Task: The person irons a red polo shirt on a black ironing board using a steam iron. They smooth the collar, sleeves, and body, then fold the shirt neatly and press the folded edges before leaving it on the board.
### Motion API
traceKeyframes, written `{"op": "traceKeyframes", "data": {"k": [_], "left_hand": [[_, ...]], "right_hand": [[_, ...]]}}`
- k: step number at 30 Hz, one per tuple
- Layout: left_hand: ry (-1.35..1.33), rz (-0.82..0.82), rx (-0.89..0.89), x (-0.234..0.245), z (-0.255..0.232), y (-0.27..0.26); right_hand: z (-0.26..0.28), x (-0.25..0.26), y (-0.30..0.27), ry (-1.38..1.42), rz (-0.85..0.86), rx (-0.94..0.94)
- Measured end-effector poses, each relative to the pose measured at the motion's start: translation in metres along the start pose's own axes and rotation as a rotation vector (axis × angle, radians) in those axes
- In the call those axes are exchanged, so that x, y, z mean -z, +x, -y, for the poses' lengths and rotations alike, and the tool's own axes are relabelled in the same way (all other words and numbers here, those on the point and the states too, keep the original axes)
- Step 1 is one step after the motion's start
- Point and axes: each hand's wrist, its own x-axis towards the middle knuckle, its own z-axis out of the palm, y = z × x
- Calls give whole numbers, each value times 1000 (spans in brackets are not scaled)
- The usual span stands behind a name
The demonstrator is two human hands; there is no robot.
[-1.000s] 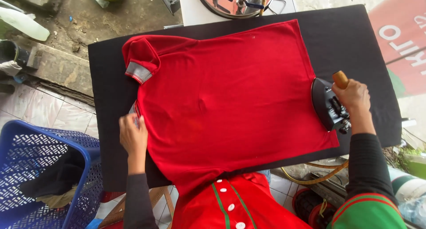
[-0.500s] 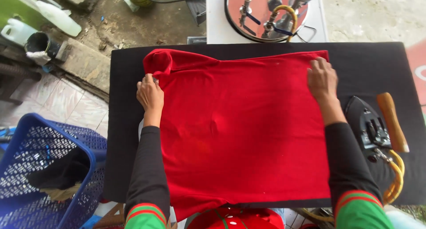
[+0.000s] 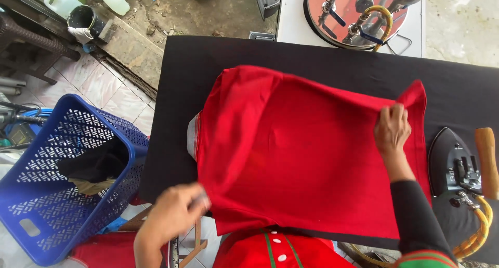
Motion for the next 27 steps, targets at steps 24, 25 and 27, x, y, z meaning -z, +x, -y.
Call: {"op": "traceKeyframes", "data": {"k": [24, 25, 27], "left_hand": [[-796, 58, 98, -126, 40, 48], [-786, 120, 136, -139, 49, 52], [-772, 183, 166, -151, 55, 62]], "right_hand": [[-66, 14, -112, -34, 45, -176], [-64, 11, -125, -56, 120, -110], [-63, 7, -136, -83, 191, -50]]}}
